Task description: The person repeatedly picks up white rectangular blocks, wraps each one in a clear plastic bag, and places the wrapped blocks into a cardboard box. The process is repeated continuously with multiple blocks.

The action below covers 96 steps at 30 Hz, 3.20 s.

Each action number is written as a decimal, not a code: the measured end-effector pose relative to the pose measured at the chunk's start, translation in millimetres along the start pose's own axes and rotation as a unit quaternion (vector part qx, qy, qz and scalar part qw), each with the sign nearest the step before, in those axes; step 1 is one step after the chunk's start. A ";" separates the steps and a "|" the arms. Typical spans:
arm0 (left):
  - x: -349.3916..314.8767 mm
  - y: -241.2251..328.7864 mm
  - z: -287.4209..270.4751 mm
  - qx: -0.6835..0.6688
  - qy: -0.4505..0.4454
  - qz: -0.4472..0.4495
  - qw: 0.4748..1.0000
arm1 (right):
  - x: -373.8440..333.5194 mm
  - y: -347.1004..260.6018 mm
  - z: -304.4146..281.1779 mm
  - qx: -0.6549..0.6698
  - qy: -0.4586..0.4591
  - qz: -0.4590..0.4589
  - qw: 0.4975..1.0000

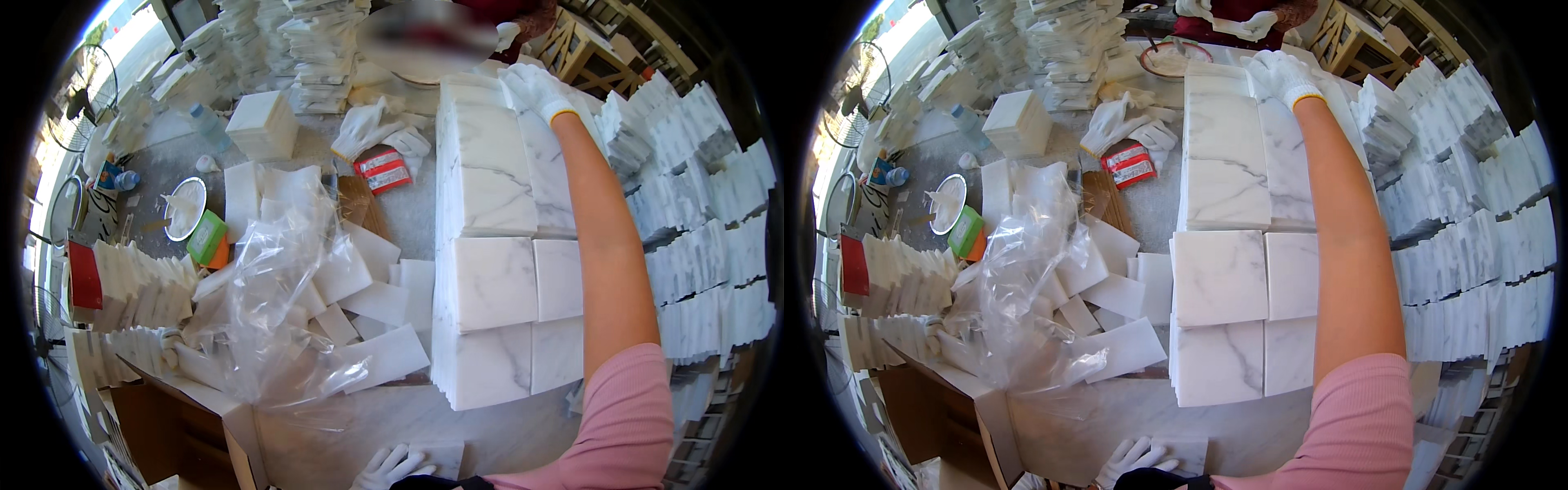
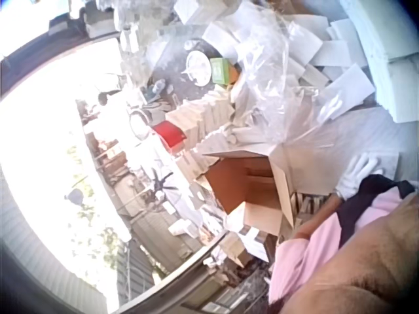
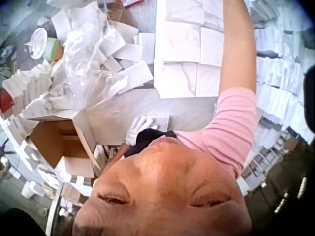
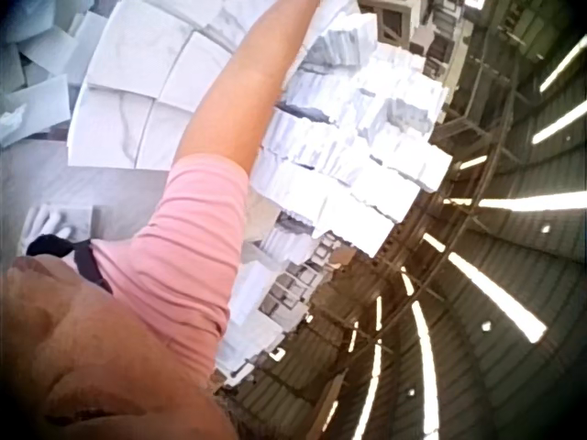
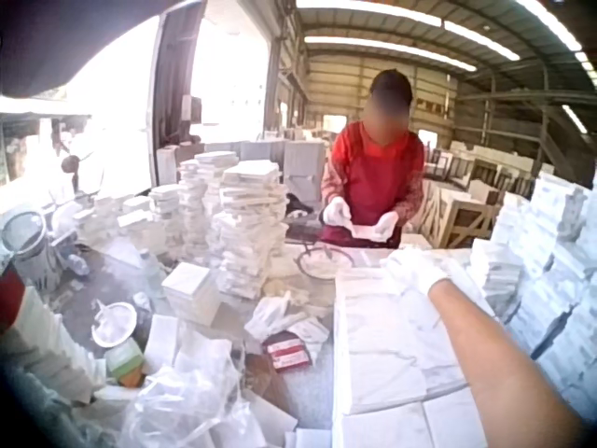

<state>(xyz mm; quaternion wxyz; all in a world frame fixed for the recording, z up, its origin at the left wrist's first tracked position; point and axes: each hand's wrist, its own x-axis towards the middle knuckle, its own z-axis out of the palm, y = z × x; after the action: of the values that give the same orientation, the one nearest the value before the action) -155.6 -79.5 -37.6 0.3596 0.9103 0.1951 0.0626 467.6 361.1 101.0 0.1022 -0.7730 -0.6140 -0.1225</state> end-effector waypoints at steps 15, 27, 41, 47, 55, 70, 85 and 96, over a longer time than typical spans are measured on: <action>-15.3 -14.1 24.8 0.122 0.009 0.057 0.991 | -3.4 -1.4 -58.1 0.086 -0.045 0.005 0.995; 11.5 -3.1 -21.7 0.071 0.045 0.071 0.994 | -125.2 -30.4 -190.8 0.186 0.063 -0.118 0.973; -38.8 14.1 -0.5 0.073 0.096 0.026 0.992 | -490.0 -241.7 -134.8 0.474 -0.424 0.022 0.771; -54.6 7.2 1.9 0.034 0.152 0.037 0.987 | -516.4 -262.7 -93.0 0.423 -0.500 0.021 0.755; -34.6 25.0 -10.8 -0.070 0.176 -0.124 0.974 | -556.7 -286.9 -121.9 0.078 -0.354 -0.174 0.915; -24.0 19.0 -0.1 0.022 0.157 -0.117 0.980 | -585.7 -294.2 -105.8 0.139 -0.254 -0.209 0.934; -142.7 53.4 20.3 -0.119 -0.145 -0.350 0.918 | -762.7 -247.2 -175.2 0.236 -0.523 0.285 0.768; -105.2 64.8 117.6 -0.364 0.077 -0.306 0.877 | -829.1 -293.8 -56.5 0.652 -0.291 0.313 0.626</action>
<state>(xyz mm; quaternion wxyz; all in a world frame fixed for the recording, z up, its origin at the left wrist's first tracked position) -202.0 -238.9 -77.1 0.6504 0.6029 0.4541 0.0857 -1.3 -356.5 -104.3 0.4280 -0.6450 -0.2525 0.5805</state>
